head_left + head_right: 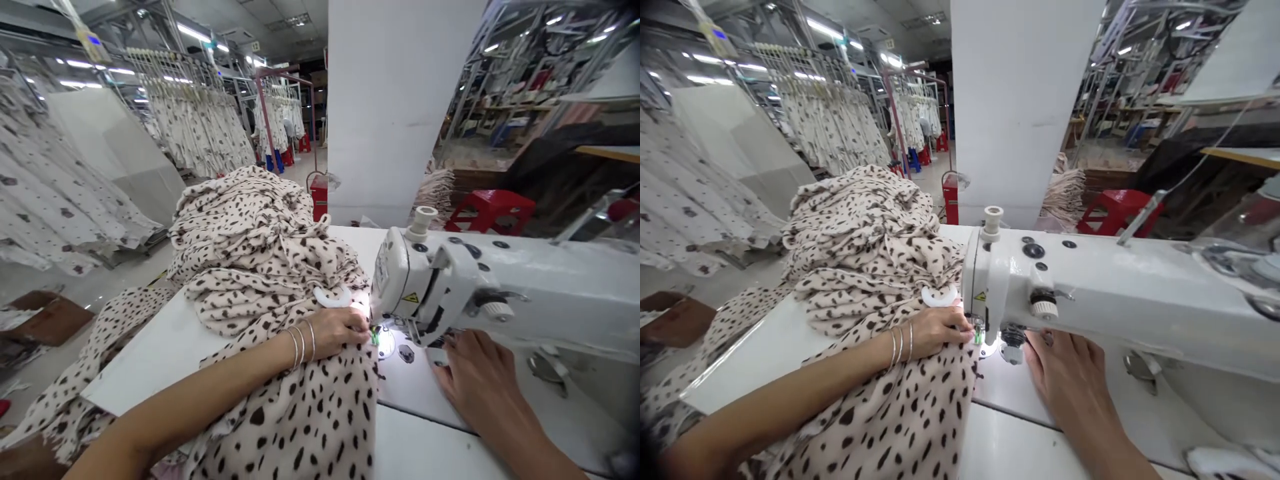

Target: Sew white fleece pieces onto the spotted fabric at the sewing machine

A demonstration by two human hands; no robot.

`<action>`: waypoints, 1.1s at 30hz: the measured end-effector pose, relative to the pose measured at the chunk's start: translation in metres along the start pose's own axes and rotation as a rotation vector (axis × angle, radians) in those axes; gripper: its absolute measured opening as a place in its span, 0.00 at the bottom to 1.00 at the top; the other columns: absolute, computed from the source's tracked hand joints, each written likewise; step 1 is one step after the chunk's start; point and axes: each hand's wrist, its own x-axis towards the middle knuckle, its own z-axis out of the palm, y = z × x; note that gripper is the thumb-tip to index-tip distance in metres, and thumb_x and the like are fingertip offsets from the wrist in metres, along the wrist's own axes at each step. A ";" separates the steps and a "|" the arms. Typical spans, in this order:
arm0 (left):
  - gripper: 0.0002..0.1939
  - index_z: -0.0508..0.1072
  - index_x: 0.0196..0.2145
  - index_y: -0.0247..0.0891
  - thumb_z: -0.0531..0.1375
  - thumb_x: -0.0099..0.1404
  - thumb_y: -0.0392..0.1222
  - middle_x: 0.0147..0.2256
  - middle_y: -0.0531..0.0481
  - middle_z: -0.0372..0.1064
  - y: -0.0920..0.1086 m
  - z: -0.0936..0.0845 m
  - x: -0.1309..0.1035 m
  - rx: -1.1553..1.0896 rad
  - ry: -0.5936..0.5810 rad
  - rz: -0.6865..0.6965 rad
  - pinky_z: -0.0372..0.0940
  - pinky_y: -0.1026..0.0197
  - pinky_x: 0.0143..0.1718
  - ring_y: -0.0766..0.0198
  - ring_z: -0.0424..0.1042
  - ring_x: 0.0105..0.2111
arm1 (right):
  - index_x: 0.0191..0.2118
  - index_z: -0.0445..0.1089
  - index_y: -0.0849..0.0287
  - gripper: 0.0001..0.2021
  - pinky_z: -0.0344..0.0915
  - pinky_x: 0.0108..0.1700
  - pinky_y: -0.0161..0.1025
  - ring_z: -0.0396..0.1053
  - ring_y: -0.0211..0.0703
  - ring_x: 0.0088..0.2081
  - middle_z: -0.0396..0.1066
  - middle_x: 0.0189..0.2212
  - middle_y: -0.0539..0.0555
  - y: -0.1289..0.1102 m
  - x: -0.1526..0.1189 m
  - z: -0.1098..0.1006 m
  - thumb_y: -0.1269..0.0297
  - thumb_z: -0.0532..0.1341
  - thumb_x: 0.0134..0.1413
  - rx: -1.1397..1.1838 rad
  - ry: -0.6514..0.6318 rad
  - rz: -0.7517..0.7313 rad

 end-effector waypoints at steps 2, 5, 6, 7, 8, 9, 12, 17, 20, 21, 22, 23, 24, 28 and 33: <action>0.15 0.76 0.40 0.37 0.53 0.64 0.24 0.43 0.48 0.74 -0.001 0.002 0.001 0.012 -0.003 -0.010 0.68 0.62 0.51 0.63 0.73 0.46 | 0.40 0.70 0.56 0.12 0.61 0.36 0.49 0.67 0.55 0.37 0.68 0.32 0.60 0.001 -0.004 0.007 0.65 0.50 0.61 -0.011 0.013 -0.020; 0.15 0.76 0.40 0.37 0.54 0.63 0.25 0.43 0.48 0.74 -0.002 0.004 0.002 0.025 -0.010 -0.025 0.68 0.61 0.52 0.63 0.73 0.46 | 0.41 0.71 0.57 0.12 0.61 0.34 0.48 0.67 0.57 0.39 0.68 0.35 0.61 0.005 -0.008 0.017 0.65 0.50 0.61 -0.021 0.025 -0.012; 0.16 0.76 0.41 0.37 0.54 0.63 0.24 0.43 0.48 0.74 -0.003 0.005 0.002 0.027 -0.013 -0.029 0.68 0.60 0.51 0.62 0.73 0.45 | 0.42 0.71 0.58 0.12 0.61 0.34 0.48 0.68 0.57 0.39 0.68 0.35 0.61 0.007 -0.009 0.020 0.64 0.51 0.61 -0.022 0.027 -0.009; 0.16 0.76 0.41 0.37 0.54 0.62 0.24 0.43 0.48 0.74 -0.003 0.006 0.002 0.028 -0.015 -0.032 0.68 0.59 0.51 0.62 0.73 0.46 | 0.42 0.71 0.57 0.12 0.61 0.34 0.47 0.68 0.57 0.39 0.68 0.35 0.61 0.008 -0.011 0.023 0.64 0.51 0.61 -0.021 0.029 -0.011; 0.17 0.75 0.41 0.36 0.54 0.62 0.23 0.43 0.48 0.74 -0.003 0.006 0.002 0.028 -0.016 -0.034 0.68 0.59 0.52 0.62 0.73 0.46 | 0.41 0.71 0.57 0.12 0.60 0.33 0.47 0.68 0.56 0.38 0.67 0.34 0.60 0.010 -0.012 0.025 0.63 0.51 0.60 -0.019 0.031 -0.016; 0.17 0.75 0.42 0.36 0.54 0.61 0.22 0.44 0.48 0.74 -0.004 0.006 0.002 0.026 -0.017 -0.035 0.68 0.58 0.52 0.61 0.73 0.46 | 0.41 0.71 0.56 0.12 0.60 0.33 0.46 0.68 0.55 0.38 0.67 0.34 0.60 0.011 -0.013 0.027 0.63 0.51 0.60 -0.016 0.031 -0.022; 0.18 0.74 0.42 0.35 0.55 0.59 0.20 0.44 0.47 0.73 -0.006 0.005 0.001 0.014 -0.017 -0.033 0.66 0.58 0.55 0.61 0.73 0.47 | 0.42 0.71 0.54 0.12 0.60 0.32 0.45 0.68 0.55 0.39 0.68 0.35 0.59 0.015 -0.015 0.031 0.62 0.52 0.58 -0.012 0.026 -0.019; 0.17 0.75 0.40 0.37 0.56 0.59 0.21 0.43 0.48 0.74 -0.007 0.005 0.001 -0.001 -0.022 -0.048 0.61 0.57 0.61 0.62 0.73 0.47 | 0.44 0.72 0.53 0.12 0.60 0.32 0.45 0.69 0.55 0.40 0.69 0.38 0.60 0.014 -0.015 0.031 0.63 0.53 0.58 0.009 0.034 -0.006; 0.17 0.75 0.40 0.38 0.55 0.60 0.21 0.44 0.48 0.73 -0.006 0.005 0.002 -0.008 -0.031 -0.061 0.61 0.56 0.61 0.63 0.74 0.46 | 0.44 0.72 0.53 0.12 0.60 0.33 0.45 0.69 0.55 0.41 0.70 0.39 0.60 0.012 -0.014 0.029 0.64 0.53 0.58 0.033 0.027 0.022; 0.18 0.75 0.40 0.38 0.55 0.60 0.21 0.44 0.47 0.73 -0.006 0.004 0.002 -0.012 -0.034 -0.063 0.61 0.56 0.61 0.63 0.74 0.47 | 0.44 0.72 0.53 0.13 0.60 0.34 0.45 0.69 0.55 0.41 0.70 0.40 0.60 0.012 -0.014 0.028 0.64 0.53 0.58 0.043 0.018 0.035; 0.18 0.75 0.41 0.38 0.55 0.59 0.20 0.44 0.47 0.73 -0.006 0.004 0.002 -0.017 -0.037 -0.065 0.61 0.55 0.61 0.62 0.74 0.47 | 0.44 0.72 0.52 0.13 0.60 0.35 0.45 0.69 0.54 0.42 0.70 0.41 0.59 0.011 -0.014 0.027 0.64 0.53 0.57 0.053 0.007 0.050; 0.19 0.75 0.41 0.38 0.55 0.59 0.20 0.45 0.47 0.73 -0.005 0.004 0.002 -0.022 -0.039 -0.066 0.61 0.54 0.61 0.62 0.74 0.47 | 0.45 0.72 0.52 0.13 0.61 0.36 0.45 0.69 0.54 0.42 0.70 0.42 0.59 0.010 -0.014 0.026 0.64 0.53 0.58 0.061 -0.003 0.069; 0.19 0.75 0.41 0.38 0.55 0.59 0.20 0.45 0.47 0.73 -0.005 0.003 0.002 -0.027 -0.041 -0.066 0.62 0.54 0.60 0.62 0.73 0.48 | 0.45 0.72 0.51 0.14 0.61 0.37 0.45 0.69 0.53 0.42 0.70 0.42 0.58 0.009 -0.014 0.025 0.63 0.52 0.58 0.069 -0.012 0.091; 0.19 0.75 0.41 0.36 0.54 0.59 0.20 0.45 0.45 0.74 -0.004 0.003 0.002 -0.044 -0.040 -0.071 0.60 0.56 0.61 0.62 0.73 0.48 | 0.47 0.71 0.50 0.16 0.60 0.40 0.49 0.69 0.54 0.43 0.69 0.41 0.57 0.004 -0.014 0.020 0.60 0.49 0.59 0.096 -0.033 0.184; 0.19 0.75 0.41 0.36 0.53 0.59 0.20 0.45 0.45 0.73 -0.003 0.004 0.001 -0.051 -0.038 -0.100 0.63 0.59 0.58 0.62 0.73 0.48 | 0.47 0.71 0.49 0.18 0.60 0.42 0.51 0.68 0.52 0.41 0.69 0.39 0.56 0.001 -0.011 0.016 0.62 0.47 0.60 0.129 -0.042 0.259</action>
